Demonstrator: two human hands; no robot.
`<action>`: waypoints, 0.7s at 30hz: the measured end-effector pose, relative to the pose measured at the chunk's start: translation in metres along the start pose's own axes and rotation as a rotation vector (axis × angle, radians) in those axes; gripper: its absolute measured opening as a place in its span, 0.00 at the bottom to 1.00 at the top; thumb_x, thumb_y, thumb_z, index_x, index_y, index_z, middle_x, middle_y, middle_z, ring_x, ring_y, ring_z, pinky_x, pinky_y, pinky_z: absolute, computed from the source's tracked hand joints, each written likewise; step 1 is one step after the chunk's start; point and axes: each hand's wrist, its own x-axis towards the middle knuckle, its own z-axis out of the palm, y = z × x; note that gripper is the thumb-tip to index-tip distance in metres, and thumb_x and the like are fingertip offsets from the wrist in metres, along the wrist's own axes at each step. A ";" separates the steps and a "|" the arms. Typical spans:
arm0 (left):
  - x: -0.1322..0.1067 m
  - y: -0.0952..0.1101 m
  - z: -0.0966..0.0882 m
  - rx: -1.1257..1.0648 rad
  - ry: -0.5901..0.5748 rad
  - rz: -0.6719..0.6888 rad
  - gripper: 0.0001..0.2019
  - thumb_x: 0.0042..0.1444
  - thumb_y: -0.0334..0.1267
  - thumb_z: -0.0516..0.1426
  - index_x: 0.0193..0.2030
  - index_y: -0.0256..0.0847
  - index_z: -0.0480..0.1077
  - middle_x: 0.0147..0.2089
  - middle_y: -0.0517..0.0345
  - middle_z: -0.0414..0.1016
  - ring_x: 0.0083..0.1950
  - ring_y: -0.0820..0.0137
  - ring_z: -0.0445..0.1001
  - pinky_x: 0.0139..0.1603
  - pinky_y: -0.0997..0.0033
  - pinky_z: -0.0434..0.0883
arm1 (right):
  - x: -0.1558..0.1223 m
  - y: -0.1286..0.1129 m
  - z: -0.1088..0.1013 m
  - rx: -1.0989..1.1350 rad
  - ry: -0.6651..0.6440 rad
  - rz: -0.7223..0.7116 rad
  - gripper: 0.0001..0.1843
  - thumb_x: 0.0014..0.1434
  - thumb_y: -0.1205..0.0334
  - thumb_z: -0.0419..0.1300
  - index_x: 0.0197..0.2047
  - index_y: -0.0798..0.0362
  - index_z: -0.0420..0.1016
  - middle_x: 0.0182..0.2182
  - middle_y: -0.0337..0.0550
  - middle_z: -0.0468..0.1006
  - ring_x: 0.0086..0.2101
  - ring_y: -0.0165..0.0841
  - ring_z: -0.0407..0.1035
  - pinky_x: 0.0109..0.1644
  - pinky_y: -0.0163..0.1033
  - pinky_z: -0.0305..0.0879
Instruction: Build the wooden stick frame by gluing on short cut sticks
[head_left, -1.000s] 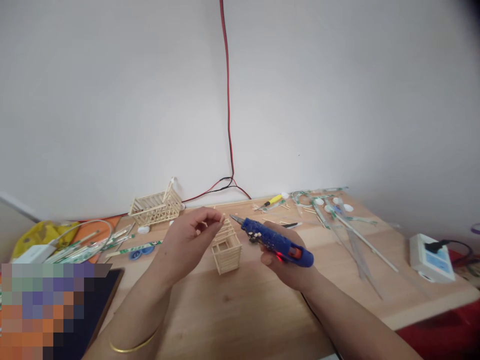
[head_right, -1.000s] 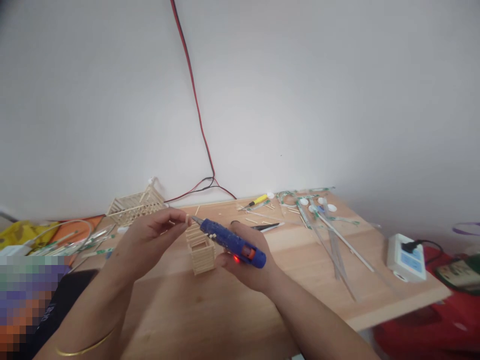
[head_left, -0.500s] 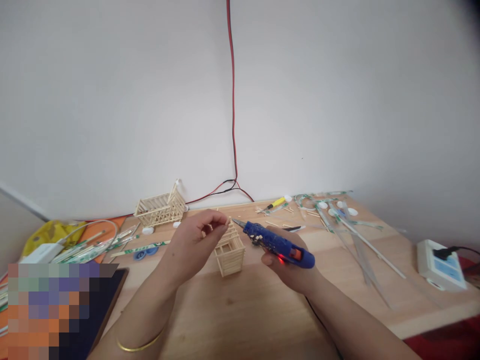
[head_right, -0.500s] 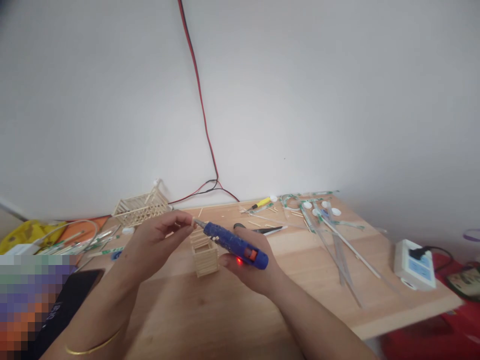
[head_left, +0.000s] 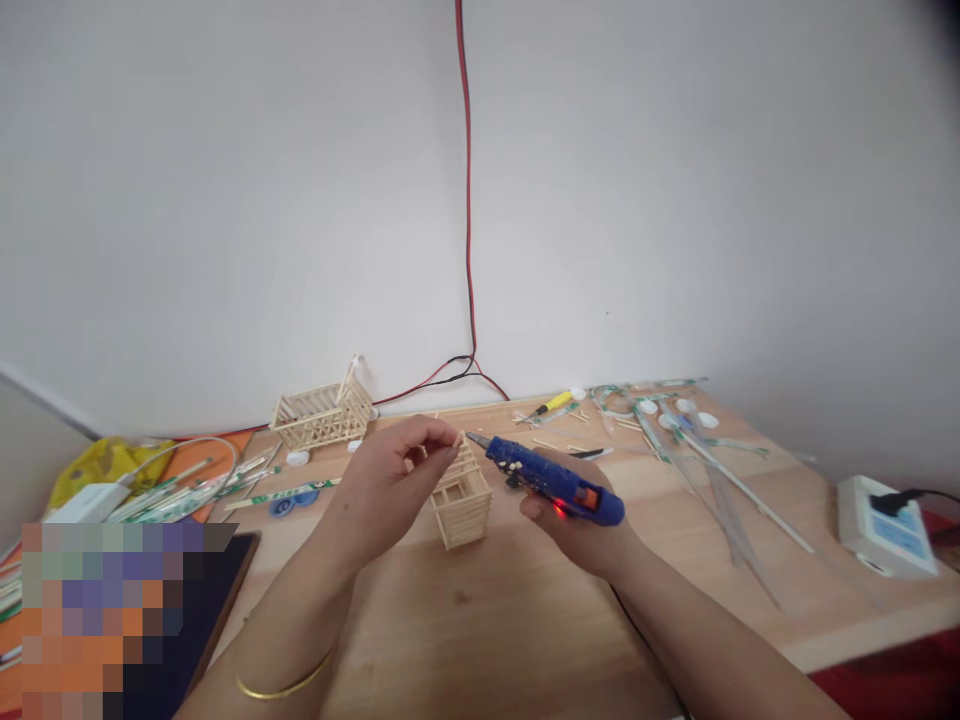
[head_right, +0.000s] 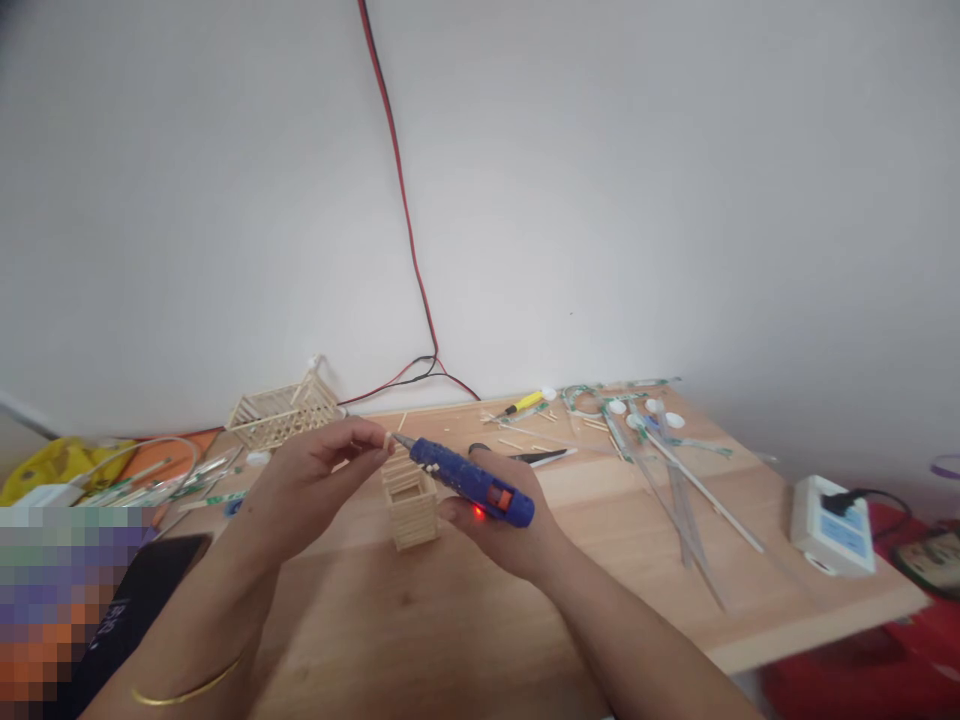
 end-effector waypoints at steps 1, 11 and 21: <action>0.000 -0.001 0.000 -0.032 0.015 0.001 0.06 0.56 0.37 0.55 0.34 0.40 0.73 0.32 0.59 0.74 0.34 0.72 0.70 0.35 0.73 0.65 | 0.000 0.000 0.000 -0.008 -0.002 0.017 0.16 0.54 0.49 0.61 0.26 0.52 0.64 0.22 0.36 0.65 0.23 0.29 0.61 0.26 0.35 0.55; 0.005 -0.010 0.000 -0.652 0.136 -0.214 0.07 0.50 0.39 0.61 0.30 0.36 0.73 0.26 0.62 0.67 0.28 0.78 0.62 0.30 0.77 0.61 | -0.001 -0.008 -0.002 0.061 -0.064 -0.010 0.11 0.53 0.57 0.62 0.26 0.52 0.64 0.22 0.35 0.65 0.23 0.28 0.59 0.27 0.34 0.54; 0.005 -0.004 0.002 -0.748 0.110 -0.246 0.08 0.48 0.39 0.63 0.29 0.35 0.72 0.25 0.62 0.67 0.28 0.78 0.61 0.30 0.77 0.59 | 0.001 -0.010 0.001 0.090 -0.091 -0.021 0.11 0.51 0.59 0.63 0.26 0.52 0.65 0.21 0.34 0.65 0.23 0.27 0.59 0.27 0.33 0.53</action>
